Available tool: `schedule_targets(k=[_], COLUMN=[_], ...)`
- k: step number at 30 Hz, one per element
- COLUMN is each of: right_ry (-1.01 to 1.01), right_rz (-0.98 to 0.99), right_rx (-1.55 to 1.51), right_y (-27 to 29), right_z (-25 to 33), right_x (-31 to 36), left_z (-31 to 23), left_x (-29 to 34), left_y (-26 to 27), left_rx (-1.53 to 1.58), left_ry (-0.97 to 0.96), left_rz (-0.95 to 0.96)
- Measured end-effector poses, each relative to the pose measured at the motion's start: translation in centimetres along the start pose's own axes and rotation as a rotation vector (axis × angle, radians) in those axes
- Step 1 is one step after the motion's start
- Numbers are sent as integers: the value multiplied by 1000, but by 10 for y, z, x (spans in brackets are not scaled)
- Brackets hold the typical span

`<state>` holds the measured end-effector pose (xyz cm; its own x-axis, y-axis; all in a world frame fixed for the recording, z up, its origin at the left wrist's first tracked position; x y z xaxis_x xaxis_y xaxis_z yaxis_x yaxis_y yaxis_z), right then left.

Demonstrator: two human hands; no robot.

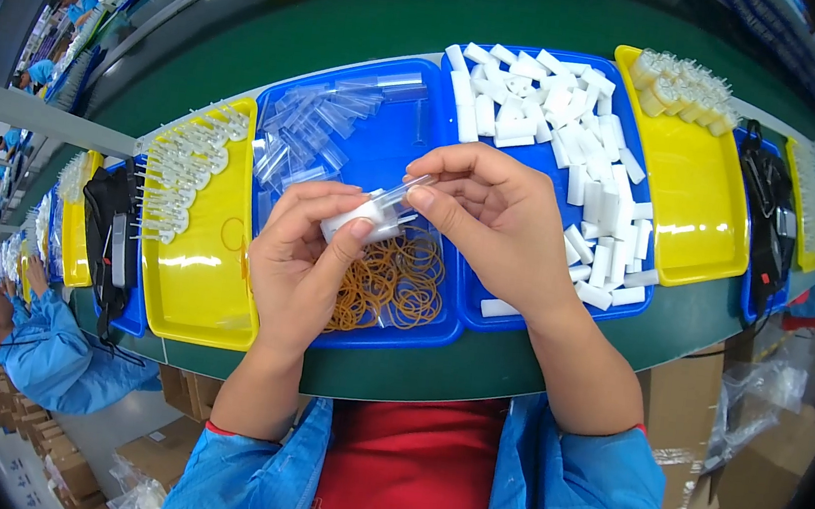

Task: The person assembles small components by fitting white cylindrical pieces onto pronged plastic bases and then sliding clear plastic sleeves over them by hand.

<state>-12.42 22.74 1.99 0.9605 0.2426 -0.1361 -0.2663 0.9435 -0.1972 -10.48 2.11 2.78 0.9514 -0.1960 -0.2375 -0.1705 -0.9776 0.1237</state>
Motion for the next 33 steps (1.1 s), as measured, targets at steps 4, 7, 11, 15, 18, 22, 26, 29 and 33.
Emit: schedule_targets(k=[4,7,11,15,18,22,26,29,33], right_ry=[-4,2,31,100,160,148,146,213,311], right_rz=[-4,-10,-8,17,-12,-64,-110,-143,-96], right_rx=[-75,-32,-2,164,302,300,337,543,895], right_y=[-1,-2,-2,0,0,1,4,-2,-25], right_z=[-4,-2,1,8,20,13,15,32,42], right_x=[0,-1,0,-1,0,1,1,2,9], left_z=[2,2,4,6,0,-5,-3,-2,0], left_x=[0,0,1,1,0,-1,-1,0,-1], left_y=[1,2,2,3,-1,-1,1,0,2], left_rx=[20,25,55,64,9,-30,69,107,119], left_ry=[24,31,59,67,-15,-49,10,36,-26], left_rz=[-11,-11,-9,-10,12,11,24,1,-15])
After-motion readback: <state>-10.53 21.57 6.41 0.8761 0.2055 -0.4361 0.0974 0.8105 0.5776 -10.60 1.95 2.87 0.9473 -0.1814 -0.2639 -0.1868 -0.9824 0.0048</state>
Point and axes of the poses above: each hand's wrist, its own x-axis away from the middle knuckle, its own y-axis out of the back of the hand, z = x × y, the point moved 9 cm from there along -x, towards the middle knuckle, and after that the axes turned 6 degrees about z, right-handed, at the moved point
